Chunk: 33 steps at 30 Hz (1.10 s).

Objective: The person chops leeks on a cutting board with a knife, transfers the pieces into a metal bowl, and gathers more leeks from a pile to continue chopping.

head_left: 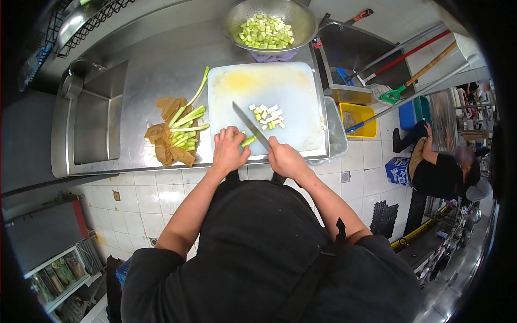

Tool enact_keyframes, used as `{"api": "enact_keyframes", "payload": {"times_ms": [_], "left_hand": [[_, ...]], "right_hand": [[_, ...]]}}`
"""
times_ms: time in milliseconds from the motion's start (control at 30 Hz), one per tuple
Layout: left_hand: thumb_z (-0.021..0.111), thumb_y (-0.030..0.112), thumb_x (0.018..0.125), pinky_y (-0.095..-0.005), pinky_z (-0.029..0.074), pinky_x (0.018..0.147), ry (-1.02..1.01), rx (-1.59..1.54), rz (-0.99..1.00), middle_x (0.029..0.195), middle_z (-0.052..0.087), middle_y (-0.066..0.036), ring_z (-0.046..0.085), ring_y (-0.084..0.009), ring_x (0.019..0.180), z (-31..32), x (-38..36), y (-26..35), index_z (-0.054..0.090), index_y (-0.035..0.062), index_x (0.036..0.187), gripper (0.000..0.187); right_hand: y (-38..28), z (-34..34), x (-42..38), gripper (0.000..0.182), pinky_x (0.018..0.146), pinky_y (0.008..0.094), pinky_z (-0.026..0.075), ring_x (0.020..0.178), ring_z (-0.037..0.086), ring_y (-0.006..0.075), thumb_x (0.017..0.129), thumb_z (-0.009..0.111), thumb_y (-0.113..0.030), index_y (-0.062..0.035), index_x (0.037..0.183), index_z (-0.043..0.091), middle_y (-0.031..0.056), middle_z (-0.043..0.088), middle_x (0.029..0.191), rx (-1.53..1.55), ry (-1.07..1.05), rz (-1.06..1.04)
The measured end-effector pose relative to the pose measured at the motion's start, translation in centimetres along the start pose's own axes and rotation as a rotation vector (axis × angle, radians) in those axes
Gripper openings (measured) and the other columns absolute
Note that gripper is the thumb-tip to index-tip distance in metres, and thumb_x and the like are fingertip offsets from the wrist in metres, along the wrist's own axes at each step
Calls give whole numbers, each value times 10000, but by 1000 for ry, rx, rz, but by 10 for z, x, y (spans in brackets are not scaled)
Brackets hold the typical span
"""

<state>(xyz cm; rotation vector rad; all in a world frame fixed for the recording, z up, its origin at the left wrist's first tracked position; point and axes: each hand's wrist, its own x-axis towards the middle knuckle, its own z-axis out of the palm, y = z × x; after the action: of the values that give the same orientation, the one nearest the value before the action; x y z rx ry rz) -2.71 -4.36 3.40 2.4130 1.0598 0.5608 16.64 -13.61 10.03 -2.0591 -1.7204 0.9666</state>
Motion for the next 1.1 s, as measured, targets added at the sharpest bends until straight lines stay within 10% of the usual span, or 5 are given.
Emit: {"api": "enact_keyframes", "payload": {"times_ms": [1100], "left_hand": [[767,248,775,-470,331,964,-51,-23,-34,1174,541,-79,490,-291,1145,7,3,-5,677,121,1037,306]], "right_hand": [[35,-3,18,249,770,606,497,831,653,523,968,506,-149,26,1143,483,335,674,854,47,38,156]]}}
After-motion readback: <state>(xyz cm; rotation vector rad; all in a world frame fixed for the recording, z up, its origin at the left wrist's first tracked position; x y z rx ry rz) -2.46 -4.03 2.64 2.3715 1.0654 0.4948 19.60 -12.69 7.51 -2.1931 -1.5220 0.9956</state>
